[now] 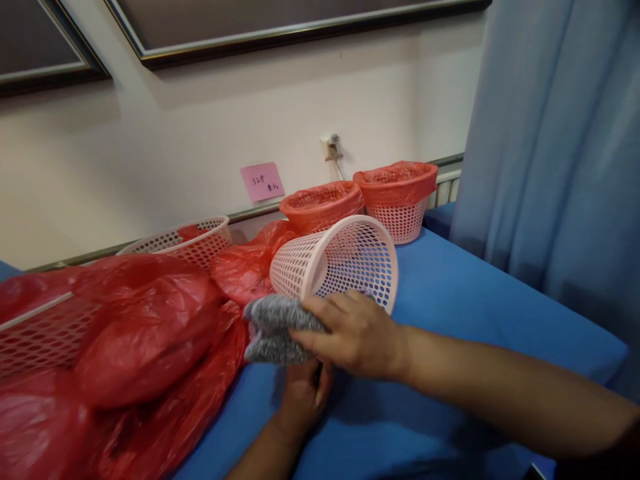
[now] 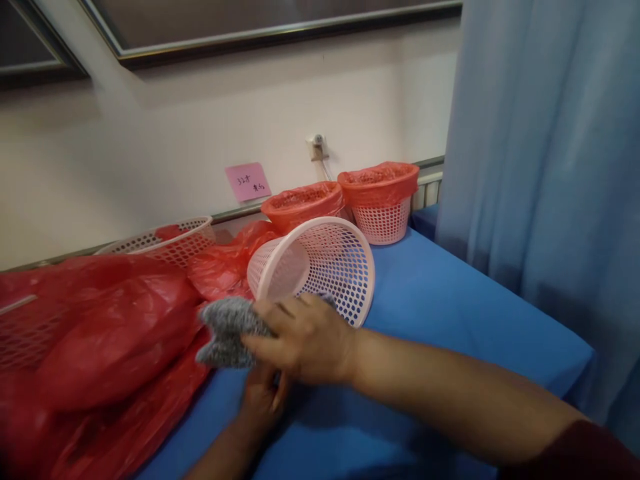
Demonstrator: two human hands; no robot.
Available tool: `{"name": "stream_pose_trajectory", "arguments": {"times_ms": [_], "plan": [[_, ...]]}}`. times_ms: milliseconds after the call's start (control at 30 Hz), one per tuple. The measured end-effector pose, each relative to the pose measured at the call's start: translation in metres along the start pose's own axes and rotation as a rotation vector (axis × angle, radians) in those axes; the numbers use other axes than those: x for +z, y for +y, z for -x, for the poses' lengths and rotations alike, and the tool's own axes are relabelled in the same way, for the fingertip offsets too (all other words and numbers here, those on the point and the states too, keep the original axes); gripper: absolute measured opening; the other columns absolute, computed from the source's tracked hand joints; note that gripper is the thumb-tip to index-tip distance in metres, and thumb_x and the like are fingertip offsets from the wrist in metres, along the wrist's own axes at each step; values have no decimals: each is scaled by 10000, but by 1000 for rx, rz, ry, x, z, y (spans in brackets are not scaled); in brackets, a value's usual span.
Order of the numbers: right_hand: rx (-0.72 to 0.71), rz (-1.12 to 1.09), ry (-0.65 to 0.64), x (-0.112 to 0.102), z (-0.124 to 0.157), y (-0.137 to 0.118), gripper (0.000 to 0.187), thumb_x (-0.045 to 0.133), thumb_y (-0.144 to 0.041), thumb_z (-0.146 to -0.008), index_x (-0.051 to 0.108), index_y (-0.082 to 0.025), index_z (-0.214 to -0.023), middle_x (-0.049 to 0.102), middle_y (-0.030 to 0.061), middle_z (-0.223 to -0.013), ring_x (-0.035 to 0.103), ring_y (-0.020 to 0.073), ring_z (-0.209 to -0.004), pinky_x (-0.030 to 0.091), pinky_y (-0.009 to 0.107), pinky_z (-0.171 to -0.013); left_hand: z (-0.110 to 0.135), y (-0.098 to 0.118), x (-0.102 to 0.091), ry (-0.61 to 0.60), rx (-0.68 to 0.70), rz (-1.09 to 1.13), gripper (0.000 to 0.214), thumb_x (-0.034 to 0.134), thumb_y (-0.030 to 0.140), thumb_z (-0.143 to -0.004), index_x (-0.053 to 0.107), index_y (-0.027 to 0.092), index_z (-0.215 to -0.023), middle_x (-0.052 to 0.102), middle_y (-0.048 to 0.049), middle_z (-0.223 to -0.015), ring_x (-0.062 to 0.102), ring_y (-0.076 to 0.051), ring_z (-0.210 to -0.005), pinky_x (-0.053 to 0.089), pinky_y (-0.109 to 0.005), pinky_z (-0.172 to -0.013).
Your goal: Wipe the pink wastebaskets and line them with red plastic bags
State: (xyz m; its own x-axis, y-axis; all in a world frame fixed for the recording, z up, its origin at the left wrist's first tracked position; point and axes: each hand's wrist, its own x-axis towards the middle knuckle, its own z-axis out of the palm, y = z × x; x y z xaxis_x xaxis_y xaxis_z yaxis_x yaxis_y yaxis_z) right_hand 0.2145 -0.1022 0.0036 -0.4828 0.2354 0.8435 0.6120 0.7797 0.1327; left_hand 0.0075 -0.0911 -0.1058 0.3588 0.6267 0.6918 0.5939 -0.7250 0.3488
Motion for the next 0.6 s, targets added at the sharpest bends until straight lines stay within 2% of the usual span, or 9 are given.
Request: {"name": "stream_pose_trajectory", "arguments": {"times_ms": [33, 100, 167, 233, 267, 333, 400, 500, 600], "plan": [[60, 7, -5, -1, -10, 12, 303, 504, -245, -1003, 706, -281, -1226, 653, 107, -1254, 609, 238, -930, 538, 396, -765, -2, 1, -1, -27, 30, 3, 207, 561, 309, -1037, 674, 150, -968, 698, -33, -898, 666, -141, -747, 580, -284, -699], [240, 11, 19, -7, -24, 44, 407, 516, -186, -965, 659, -283, -1333, 630, 107, -1252, 602, 264, -1035, 534, 438, -899, -7, 3, -4, -70, 84, 1, 347, 480, 262, -1050, 581, 166, -732, 583, 16, -629, 552, -101, -538, 473, -220, -539], [495, 12, 48, -13, -25, 82, 511, 552, -131, -885, 637, -258, -1373, 616, 104, -1256, 593, 290, -1135, 512, 448, -986, -10, 6, -6, -78, 110, -11, 385, 448, 250, -1043, 518, 188, -670, 531, 22, -564, 507, -99, -489, 418, -221, -498], [785, 52, 89, -17, -12, 118, 536, 563, -135, -845, 645, -236, -1365, 628, 106, -1244, 613, 300, -1146, 505, 441, -1008, -13, 8, -8, -75, 117, -24, 377, 442, 253, -1034, 504, 198, -666, 531, 18, -562, 501, -102, -483, 402, -224, -496], [913, 79, 69, -17, 0, 132, 525, 566, -154, -845, 650, -223, -1358, 651, 112, -1222, 627, 302, -1135, 502, 435, -1008, -13, 10, -8, -74, 115, -29, 378, 439, 254, -1031, 496, 202, -661, 529, 19, -557, 496, -102, -478, 395, -223, -494], [1129, 130, -66, -13, 31, 148, 471, 544, -203, -872, 664, -200, -1328, 701, 124, -1177, 654, 310, -1105, 506, 423, -975, -14, 11, -8, -75, 106, -38, 379, 433, 259, -1028, 492, 207, -657, 535, 16, -552, 494, -103, -473, 387, -221, -492], [1273, 116, -336, -5, 67, 145, 417, 492, -247, -918, 673, -192, -1290, 732, 129, -1157, 685, 301, -1070, 520, 395, -907, -14, 12, -8, -74, 107, -41, 383, 434, 263, -1025, 488, 210, -649, 537, 15, -544, 493, -107, -468, 385, -226, -494], [1313, 60, -506, 6, 110, 114, 320, 539, -260, -903, 725, -164, -1144, 771, 130, -990, 736, 288, -908, 539, 369, -785, -13, 12, -6, -69, 119, -18, 375, 447, 259, -1017, 494, 211, -648, 536, 14, -538, 496, -117, -467, 383, -236, -495], [1256, -2, -603, 12, 126, 71, 299, 625, -222, -846, 732, -163, -1119, 778, 138, -1030, 744, 288, -955, 548, 365, -824, -13, 14, -5, -77, 123, 11, 355, 446, 256, -1025, 513, 208, -680, 543, 14, -554, 511, -116, -477, 394, -230, -501]]}}
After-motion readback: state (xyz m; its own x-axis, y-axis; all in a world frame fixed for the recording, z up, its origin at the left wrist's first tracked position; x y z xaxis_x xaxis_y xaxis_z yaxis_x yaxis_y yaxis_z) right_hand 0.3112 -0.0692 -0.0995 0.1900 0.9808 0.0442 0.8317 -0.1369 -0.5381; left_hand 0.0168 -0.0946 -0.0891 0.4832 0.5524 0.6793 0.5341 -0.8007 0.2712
